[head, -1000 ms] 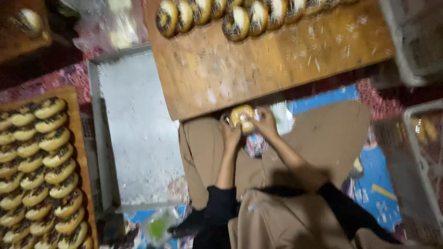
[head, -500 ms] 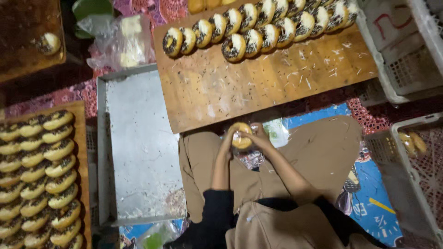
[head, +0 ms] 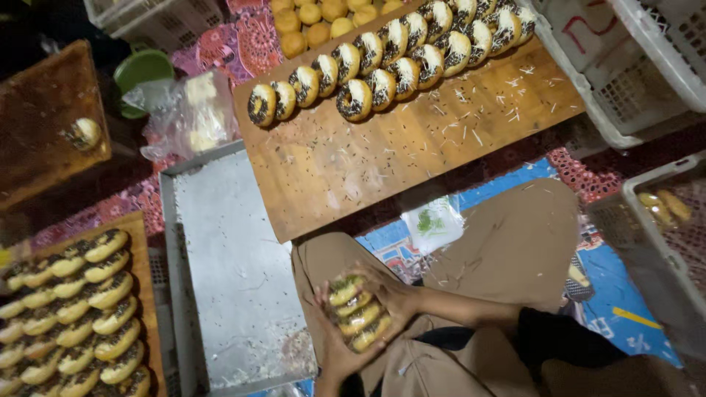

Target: The person sits on the floor and individually wraps round pastries in clear plastic bags. They pick up a pastry, place it into a bag, and seal it before placing the packaged item into a nearby basket. The process is repeated for multiple pastries.

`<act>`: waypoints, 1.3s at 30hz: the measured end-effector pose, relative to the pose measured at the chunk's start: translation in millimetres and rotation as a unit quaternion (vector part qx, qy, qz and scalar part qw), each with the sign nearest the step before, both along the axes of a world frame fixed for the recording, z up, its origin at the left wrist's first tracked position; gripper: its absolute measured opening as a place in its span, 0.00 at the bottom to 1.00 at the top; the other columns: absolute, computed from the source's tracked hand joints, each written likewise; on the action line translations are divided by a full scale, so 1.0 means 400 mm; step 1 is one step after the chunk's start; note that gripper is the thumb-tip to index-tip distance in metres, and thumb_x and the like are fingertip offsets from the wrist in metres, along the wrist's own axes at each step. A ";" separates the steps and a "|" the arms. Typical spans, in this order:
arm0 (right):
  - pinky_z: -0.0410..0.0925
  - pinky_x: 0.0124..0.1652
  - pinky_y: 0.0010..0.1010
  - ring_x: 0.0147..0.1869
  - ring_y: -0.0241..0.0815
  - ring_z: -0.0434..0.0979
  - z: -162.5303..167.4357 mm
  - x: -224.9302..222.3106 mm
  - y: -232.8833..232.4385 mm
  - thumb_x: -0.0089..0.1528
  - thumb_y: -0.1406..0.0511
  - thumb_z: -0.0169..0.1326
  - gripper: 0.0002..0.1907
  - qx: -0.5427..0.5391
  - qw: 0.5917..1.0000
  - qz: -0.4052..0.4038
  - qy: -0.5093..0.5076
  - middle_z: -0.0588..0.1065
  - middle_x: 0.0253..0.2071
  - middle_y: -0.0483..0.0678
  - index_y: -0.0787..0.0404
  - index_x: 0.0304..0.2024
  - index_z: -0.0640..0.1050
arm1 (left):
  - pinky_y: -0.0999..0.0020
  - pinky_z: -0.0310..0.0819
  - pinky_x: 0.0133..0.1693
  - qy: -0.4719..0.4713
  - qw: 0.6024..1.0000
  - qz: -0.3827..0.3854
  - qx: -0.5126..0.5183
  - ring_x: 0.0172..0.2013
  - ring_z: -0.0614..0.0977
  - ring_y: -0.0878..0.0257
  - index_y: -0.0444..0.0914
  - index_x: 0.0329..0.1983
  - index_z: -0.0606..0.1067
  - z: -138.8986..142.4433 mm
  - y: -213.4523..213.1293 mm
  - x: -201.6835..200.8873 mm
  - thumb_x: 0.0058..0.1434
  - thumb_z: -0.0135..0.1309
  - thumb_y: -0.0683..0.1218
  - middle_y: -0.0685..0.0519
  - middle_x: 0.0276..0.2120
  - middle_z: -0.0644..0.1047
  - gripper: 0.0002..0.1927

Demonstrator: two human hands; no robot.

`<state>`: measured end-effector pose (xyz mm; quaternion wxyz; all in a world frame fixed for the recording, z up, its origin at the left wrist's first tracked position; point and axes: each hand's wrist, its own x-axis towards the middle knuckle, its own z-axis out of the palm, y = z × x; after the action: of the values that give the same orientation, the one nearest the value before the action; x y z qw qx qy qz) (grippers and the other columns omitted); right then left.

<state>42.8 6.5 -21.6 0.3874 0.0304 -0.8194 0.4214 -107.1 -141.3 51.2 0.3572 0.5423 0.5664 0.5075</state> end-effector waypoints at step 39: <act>0.58 0.76 0.47 0.77 0.50 0.67 0.214 0.923 0.281 0.55 0.56 0.72 0.54 -0.272 0.682 -0.678 0.006 0.68 0.71 0.52 0.52 0.76 0.55 | 0.47 0.48 0.70 0.089 0.988 -0.123 0.009 0.74 0.56 0.41 0.36 0.80 0.34 0.086 0.509 0.224 0.58 0.63 0.52 0.36 0.76 0.51 0.60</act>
<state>412.1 119.0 63.8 0.5634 -0.6382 -0.4625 0.2477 -17.4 62.5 85.6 0.3605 0.6541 0.5203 0.4141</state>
